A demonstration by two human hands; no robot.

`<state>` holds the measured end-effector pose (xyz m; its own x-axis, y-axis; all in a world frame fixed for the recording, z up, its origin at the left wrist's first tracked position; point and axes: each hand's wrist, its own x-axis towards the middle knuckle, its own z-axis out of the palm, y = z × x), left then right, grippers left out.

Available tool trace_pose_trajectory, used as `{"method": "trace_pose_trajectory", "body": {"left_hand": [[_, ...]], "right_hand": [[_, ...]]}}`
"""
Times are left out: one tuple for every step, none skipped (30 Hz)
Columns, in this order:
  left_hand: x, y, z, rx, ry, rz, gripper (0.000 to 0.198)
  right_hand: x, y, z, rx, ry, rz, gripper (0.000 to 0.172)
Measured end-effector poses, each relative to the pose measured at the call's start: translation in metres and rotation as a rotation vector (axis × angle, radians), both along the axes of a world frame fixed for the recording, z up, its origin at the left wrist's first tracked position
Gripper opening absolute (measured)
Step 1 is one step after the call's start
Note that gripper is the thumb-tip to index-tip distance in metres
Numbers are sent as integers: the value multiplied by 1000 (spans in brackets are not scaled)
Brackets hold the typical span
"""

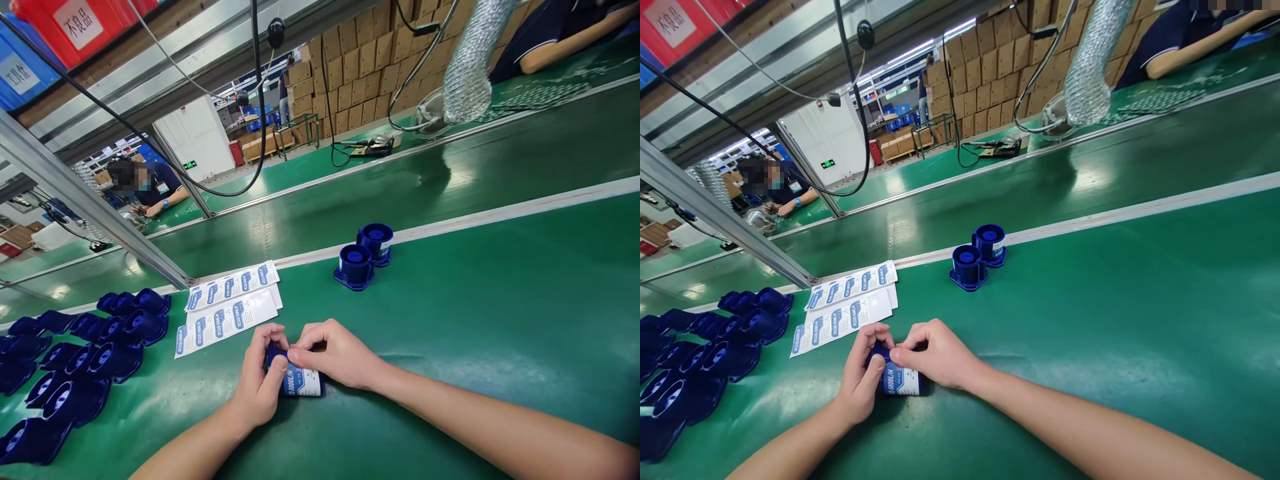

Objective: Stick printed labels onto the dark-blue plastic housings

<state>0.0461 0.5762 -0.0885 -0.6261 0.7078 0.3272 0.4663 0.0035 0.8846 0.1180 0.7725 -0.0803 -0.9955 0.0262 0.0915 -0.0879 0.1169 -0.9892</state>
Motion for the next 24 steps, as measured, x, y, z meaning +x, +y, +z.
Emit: {"method": "trace_pose_trajectory", "body": {"left_hand": [[-1,0,0,-1,-12,-2,46],[-2,0,0,-4,-23,6,47],[-2,-1,0,-11,-31,27,47],[-2,-1,0,-21,-36,57,47],[-2,-2,0,-35,-37,85,48],[-2,-3,-1,-51,-34,102,49],[-1,-3,-2,-69,-25,105,52],[0,-3,-2,-85,-13,95,55],[1,-4,-4,-94,3,78,59],[3,-4,-5,-98,19,60,62],[4,-4,-6,-97,34,48,64],[4,-5,-8,-95,46,43,66],[5,-5,-9,-94,56,41,67],[5,-5,-10,-93,64,40,68],[5,-6,-12,-94,73,39,69],[5,-6,-13,-98,81,40,70],[4,-7,-14,-100,91,40,71],[4,-7,-15,-103,100,40,72],[4,-8,-16,-106,110,39,72],[3,-9,-17,-109,121,37,71],[3,-10,-18,-109,136,34,70],[3,-11,-18,-107,153,31,68],[4,-11,-19,-101,172,25,67],[4,-12,-20,-96,189,18,65]], "right_hand": [[3,-2,0,13,29,-19,34],[6,-4,-1,34,60,-33,31],[9,-6,-2,76,97,-36,26],[13,-9,-5,144,144,-28,31],[16,-12,-8,233,199,-17,48],[19,-15,-12,336,257,-8,65],[21,-17,-15,437,313,-4,75],[22,-19,-18,521,361,-10,74],[22,-21,-20,572,393,-25,68],[21,-22,-20,594,409,-43,60],[20,-23,-20,592,409,-58,54],[19,-23,-18,569,397,-70,51],[18,-23,-15,528,376,-80,49],[17,-23,-12,479,348,-86,49],[16,-23,-9,427,318,-91,48],[16,-23,-7,377,287,-93,48],[16,-23,-5,328,257,-94,47],[16,-23,-4,279,226,-95,46],[16,-23,-3,227,196,-95,44],[16,-23,-2,173,166,-91,42],[15,-24,-2,120,140,-85,39],[15,-24,-2,70,116,-79,35],[14,-23,-1,27,94,-72,31],[13,-23,-1,-7,75,-65,28]]}}
